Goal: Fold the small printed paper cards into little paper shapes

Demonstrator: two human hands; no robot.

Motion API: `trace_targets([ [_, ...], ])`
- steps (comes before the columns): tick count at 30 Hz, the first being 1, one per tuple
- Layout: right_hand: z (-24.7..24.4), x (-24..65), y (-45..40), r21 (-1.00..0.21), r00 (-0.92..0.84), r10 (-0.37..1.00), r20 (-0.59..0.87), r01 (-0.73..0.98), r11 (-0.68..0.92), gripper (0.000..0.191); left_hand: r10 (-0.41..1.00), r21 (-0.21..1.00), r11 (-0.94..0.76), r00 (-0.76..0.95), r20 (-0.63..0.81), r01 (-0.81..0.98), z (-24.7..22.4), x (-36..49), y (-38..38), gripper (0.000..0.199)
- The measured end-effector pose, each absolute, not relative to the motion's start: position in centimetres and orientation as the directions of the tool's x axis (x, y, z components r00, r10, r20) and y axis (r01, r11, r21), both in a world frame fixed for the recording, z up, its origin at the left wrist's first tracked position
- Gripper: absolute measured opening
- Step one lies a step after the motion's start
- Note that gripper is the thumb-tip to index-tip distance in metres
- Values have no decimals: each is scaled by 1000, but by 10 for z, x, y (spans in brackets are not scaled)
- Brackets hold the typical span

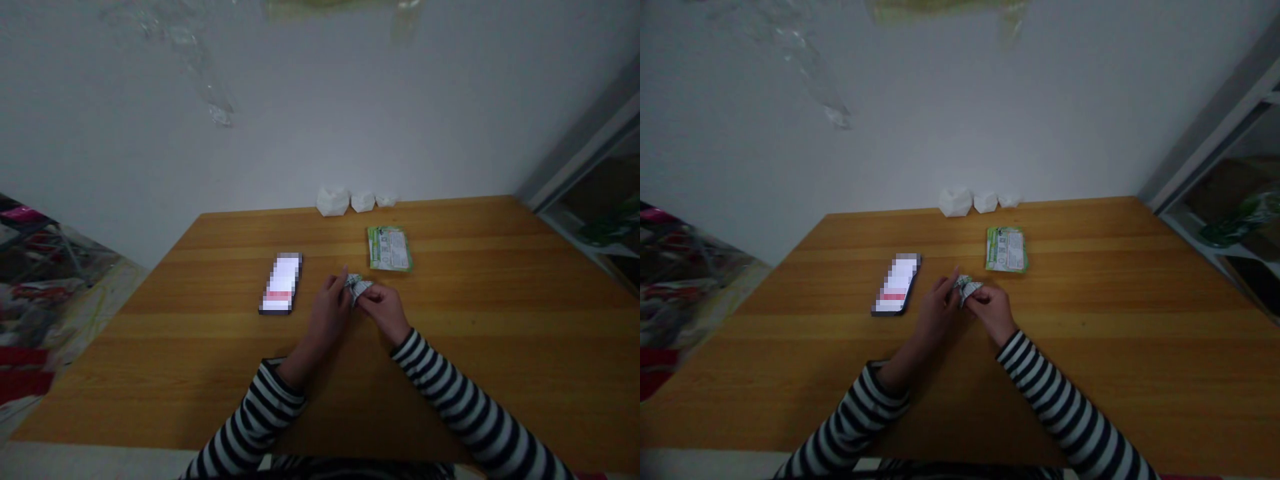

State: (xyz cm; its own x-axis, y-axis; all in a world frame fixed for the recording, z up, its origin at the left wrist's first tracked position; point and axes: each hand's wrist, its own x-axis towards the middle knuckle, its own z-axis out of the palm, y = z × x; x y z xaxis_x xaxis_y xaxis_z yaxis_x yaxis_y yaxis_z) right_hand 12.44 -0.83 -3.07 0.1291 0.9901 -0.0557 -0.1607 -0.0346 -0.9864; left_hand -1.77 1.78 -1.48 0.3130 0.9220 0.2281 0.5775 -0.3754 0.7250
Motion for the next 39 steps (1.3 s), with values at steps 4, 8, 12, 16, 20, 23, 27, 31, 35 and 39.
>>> trace_targets([
  [4, -26, 123, -11, -985, 146, 987, -73, -168, -48, 10, 930, 750, -361, 274, 245, 554, -12, -17, 15, 50],
  [8, -25, 123, -11, -984, 130, 988, -78, -171, -55, 10, 938, 797, -340, 243, 248, 500, -14, -17, 15, 47],
  [12, -25, 122, -11, -979, 115, 989, -90, -191, -67, 13, 930, 802, -353, 271, 247, 482, -14, -16, 14, 49],
  [16, -26, 121, -12, -976, 120, 988, -95, -208, -68, 16, 919, 757, -391, 263, 292, 524, -15, -18, 13, 51],
  [20, -29, 121, -11, -975, 99, 993, -65, -218, -42, 19, 882, 664, -471, 319, 347, 581, -17, -16, 10, 51],
  [23, -34, 122, -9, -981, 133, 991, -20, -192, 6, 15, 851, 629, -521, 405, 334, 577, -17, -11, 6, 53],
  [27, -42, 127, -5, -988, 189, 982, -2, -155, 28, 11, 814, 695, -542, 502, 292, 473, -15, -9, 1, 56],
  [31, -50, 128, -5, -993, 257, 966, 19, -107, 48, 10, 813, 815, -481, 512, 276, 324, -20, -12, 6, 49],
  [35, -49, 119, -5, -993, 224, 972, 72, -75, 91, 14, 878, 900, -370, 404, 257, 231, -30, -17, 18, 42],
  [39, -38, 124, -6, -981, 91, 977, 194, -12, 196, 35, 934, 876, -337, 242, 264, 345, -33, -24, 36, 44],
])
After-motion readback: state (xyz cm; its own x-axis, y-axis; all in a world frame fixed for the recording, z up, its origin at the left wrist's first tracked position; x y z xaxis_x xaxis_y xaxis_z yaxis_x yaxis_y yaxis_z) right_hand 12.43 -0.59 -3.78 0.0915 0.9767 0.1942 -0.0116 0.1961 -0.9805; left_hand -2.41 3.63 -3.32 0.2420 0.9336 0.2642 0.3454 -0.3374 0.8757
